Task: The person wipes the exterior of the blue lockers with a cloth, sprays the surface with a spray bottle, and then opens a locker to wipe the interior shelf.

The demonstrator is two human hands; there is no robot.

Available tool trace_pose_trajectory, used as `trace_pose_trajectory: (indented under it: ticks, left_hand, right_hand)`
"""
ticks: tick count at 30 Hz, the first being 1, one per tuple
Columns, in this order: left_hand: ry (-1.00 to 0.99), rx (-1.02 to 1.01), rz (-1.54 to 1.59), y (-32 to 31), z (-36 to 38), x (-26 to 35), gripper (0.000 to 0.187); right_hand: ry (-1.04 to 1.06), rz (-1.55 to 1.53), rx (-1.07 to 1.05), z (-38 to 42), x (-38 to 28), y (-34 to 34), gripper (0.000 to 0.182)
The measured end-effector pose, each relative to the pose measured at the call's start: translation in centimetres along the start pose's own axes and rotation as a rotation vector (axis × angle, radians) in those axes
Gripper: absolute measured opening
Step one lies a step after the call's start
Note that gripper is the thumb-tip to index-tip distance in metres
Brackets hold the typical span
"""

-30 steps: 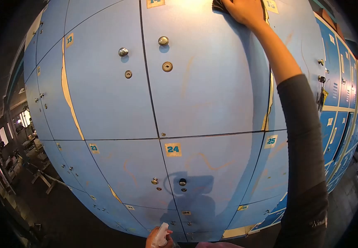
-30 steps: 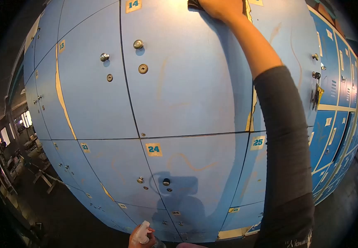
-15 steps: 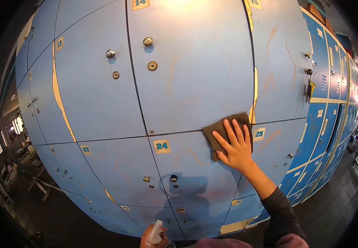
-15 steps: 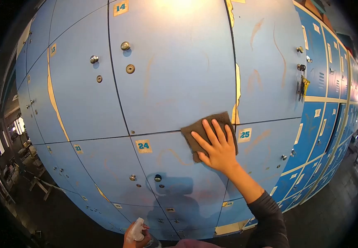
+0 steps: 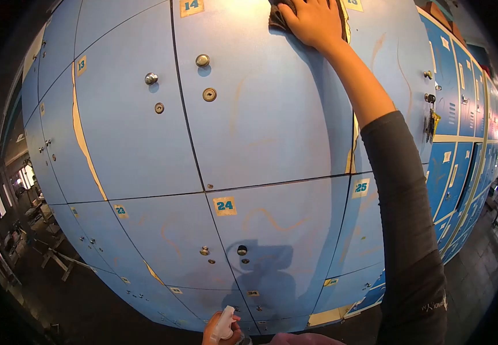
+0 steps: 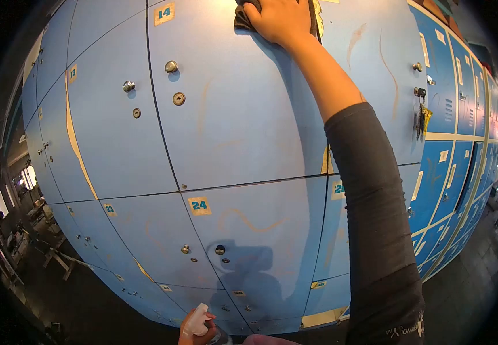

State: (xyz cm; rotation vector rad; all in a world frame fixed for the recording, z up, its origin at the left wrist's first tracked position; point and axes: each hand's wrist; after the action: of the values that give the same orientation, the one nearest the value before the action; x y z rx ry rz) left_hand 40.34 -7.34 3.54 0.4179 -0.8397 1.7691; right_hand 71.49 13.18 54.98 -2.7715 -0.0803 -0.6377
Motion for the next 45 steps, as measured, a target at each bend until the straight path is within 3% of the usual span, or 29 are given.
trace_pose_trajectory:
  ticks: [4,6,7,9,12,13,15,17,20,23,24,27,31,34,36,37,39,41,44,45]
  left_hand:
    - [0.032,0.005,-0.012,-0.3,-0.5,0.0,0.035]
    - [0.016,-0.030,-0.034,0.4,-0.9,-0.2,0.039]
    - [-0.333,0.002,-0.346,0.4,0.5,0.0,0.040]
    - [-1.024,0.072,-0.967,-0.6,4.9,1.3,0.066]
    - [-1.152,-0.055,-0.790,-1.6,5.5,3.8,0.066]
    - [-1.211,-0.068,-0.767,-2.5,6.4,4.8,0.065]
    - [-1.328,-0.090,-0.722,-4.5,8.5,7.1,0.064]
    - [-1.453,-0.094,-0.752,-6.2,10.0,9.6,0.063]
    - [-1.555,-0.006,-0.790,-9.3,13.1,12.7,0.064]
    - [-1.623,-0.006,-0.620,-11.2,12.0,14.1,0.067]
    - [-1.641,-0.028,-0.531,-11.6,11.4,14.5,0.068]
    - [-1.544,0.095,-0.640,-12.7,12.9,14.9,0.057]
    - [-1.568,-0.073,-0.633,-12.3,11.8,14.0,0.069]
    - [-1.538,-0.079,-0.677,-11.0,11.5,12.9,0.070]
    - [-1.499,-0.124,-0.659,-9.0,8.9,11.1,0.070]
    - [-1.432,-0.145,-0.709,-7.9,8.1,10.2,0.070]
    - [-1.296,-0.188,-0.808,-5.7,6.7,8.6,0.071]
    - [-1.250,-0.097,-1.011,-3.9,6.6,7.0,0.069]
    - [-1.109,-0.122,-0.960,-0.2,6.0,4.9,0.073]
    - [-1.008,-0.093,-0.772,0.9,5.2,3.9,0.063]
  right_hand:
    - [0.004,-0.097,-0.003,2.4,-1.7,1.2,0.058]
    - [0.105,-0.104,0.058,6.2,-3.3,1.9,0.055]
    - [0.097,-0.142,-0.008,8.2,-4.6,3.7,0.055]
    - [0.119,-0.297,-0.152,16.3,-8.6,8.1,0.058]
    - [-0.010,-0.551,-0.286,26.3,-13.5,14.1,0.049]
    - [-0.138,-0.648,-0.288,29.2,-15.0,16.5,0.045]
    - [-0.587,-0.887,-0.221,33.7,-18.3,21.1,0.035]
    - [-1.330,-1.152,-0.100,38.9,-21.2,24.4,0.046]
    - [-1.813,-1.366,0.147,43.8,-20.8,25.9,0.055]
    - [-1.852,-1.515,0.427,43.6,-17.7,27.3,0.053]
    - [-1.737,-1.519,0.374,42.6,-16.9,27.8,0.055]
    - [-1.748,-1.435,0.545,41.4,-14.6,28.6,0.055]
    - [-1.635,-1.153,0.770,35.4,-10.5,27.7,0.056]
    - [-1.160,-1.281,0.697,37.5,-7.2,24.1,0.061]
    - [-0.718,-0.889,0.490,31.0,-7.4,20.7,0.059]
    - [-0.361,-0.616,0.342,25.9,-8.5,19.7,0.057]
    - [0.119,-0.480,0.111,23.0,-9.3,17.7,0.049]
    - [0.560,-0.399,-0.180,23.1,-10.7,15.3,0.060]
    - [0.700,-0.546,-0.424,22.4,-11.1,11.5,0.059]
    - [0.655,-0.510,-0.411,21.2,-10.9,10.7,0.059]
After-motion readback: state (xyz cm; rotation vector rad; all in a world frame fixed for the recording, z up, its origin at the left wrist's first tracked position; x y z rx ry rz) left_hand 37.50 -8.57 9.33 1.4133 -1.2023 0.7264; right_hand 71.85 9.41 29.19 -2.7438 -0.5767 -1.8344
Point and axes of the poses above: each hand's wrist, its own z-axis away from the middle knuckle, its own y-axis out of the back of the hand, x = y × z, and after that the axes turned 13 degrees about y, right-handed
